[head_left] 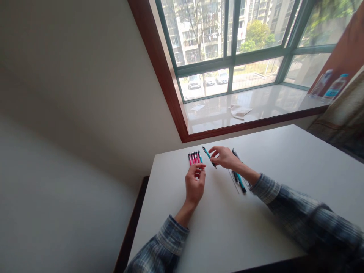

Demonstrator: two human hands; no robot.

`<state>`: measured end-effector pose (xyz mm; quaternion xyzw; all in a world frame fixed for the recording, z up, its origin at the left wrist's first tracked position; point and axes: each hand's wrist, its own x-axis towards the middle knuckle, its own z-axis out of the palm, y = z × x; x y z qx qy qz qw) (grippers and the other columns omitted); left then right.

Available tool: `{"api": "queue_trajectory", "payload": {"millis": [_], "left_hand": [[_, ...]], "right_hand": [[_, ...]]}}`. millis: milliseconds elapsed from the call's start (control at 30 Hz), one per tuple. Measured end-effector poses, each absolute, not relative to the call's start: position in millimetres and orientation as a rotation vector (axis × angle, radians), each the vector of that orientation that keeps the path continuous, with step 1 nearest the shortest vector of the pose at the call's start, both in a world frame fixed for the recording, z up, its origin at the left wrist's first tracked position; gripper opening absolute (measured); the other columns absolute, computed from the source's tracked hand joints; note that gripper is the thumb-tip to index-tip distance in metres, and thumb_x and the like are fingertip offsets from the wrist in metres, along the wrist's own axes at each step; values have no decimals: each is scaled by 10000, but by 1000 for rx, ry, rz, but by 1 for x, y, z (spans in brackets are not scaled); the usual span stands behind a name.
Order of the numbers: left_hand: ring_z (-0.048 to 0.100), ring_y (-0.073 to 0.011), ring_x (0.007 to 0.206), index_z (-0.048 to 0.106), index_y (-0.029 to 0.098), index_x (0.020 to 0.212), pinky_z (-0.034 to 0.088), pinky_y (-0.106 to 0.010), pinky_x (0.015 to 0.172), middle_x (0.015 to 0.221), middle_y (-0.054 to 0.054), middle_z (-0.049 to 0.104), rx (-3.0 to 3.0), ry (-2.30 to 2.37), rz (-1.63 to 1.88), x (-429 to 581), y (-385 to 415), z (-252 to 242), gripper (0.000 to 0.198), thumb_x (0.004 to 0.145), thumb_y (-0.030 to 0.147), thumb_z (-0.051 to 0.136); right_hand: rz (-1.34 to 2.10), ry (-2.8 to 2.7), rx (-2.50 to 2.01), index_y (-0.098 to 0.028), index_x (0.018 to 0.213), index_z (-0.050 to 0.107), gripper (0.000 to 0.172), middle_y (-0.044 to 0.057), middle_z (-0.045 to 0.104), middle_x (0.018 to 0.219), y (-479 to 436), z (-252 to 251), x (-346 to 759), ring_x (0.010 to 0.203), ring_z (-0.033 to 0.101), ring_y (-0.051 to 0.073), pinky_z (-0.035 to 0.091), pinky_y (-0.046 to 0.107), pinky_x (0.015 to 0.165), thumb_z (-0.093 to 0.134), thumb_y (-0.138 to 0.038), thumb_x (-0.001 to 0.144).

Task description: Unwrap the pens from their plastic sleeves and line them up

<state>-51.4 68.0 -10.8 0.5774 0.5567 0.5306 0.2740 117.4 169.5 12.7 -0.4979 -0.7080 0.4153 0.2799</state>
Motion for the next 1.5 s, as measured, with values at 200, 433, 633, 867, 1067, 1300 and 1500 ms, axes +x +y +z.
{"api": "queue_trajectory", "payload": {"millis": [200,433,633,867,1067,1300,1500], "left_hand": [[605,-170,803,689,233,1087,491,-287,737,1042,-38,697,1820,1844,1340,-84,80,0,212,913,196,574],[636,-221,884,675,243,1167,504,-350,841,1083,-59,725,1822,2053,1111,-106,90,-19,276,897,222,624],[648,-262,1005,668,254,1249,509,-394,929,1072,-53,756,1900,2009,1040,-107,92,-24,326,926,262,623],[658,-263,1025,665,254,1265,510,-397,943,1097,-50,762,1897,1988,1026,-105,90,-21,354,913,242,626],[664,-244,1040,664,244,1281,510,-366,957,1113,-41,764,1878,2018,998,-104,91,-19,385,899,216,630],[660,-246,1051,657,243,1313,518,-377,965,1126,-36,765,1832,2020,975,-105,91,-18,423,892,207,639],[675,-232,1041,655,253,1319,524,-360,962,1127,-30,765,1807,1985,990,-105,91,-18,434,890,191,630]], "right_hand": [[1095,-1976,-1399,-165,1113,708,380,78,802,893,173,5,106,550,697,167,530,273,557,738,-83,743],[1142,-1981,-1390,-165,1107,714,364,65,802,858,176,-10,103,550,703,164,534,264,573,753,-136,747],[1162,-1975,-1381,-152,1105,710,344,71,802,854,179,-11,101,563,716,169,551,262,578,754,-166,764],[1157,-2011,-1360,-154,1115,717,319,52,802,818,178,-11,97,578,727,161,554,236,587,758,-195,801],[1114,-2048,-1379,-150,1141,721,335,37,808,817,175,-9,96,531,700,137,533,219,570,743,-165,807],[1107,-2060,-1395,-151,1170,721,334,48,814,871,173,-4,97,537,704,136,543,221,584,732,-182,838],[1127,-2060,-1385,-153,1224,687,376,47,813,866,173,-2,99,539,710,143,552,227,578,737,-198,853]]}}
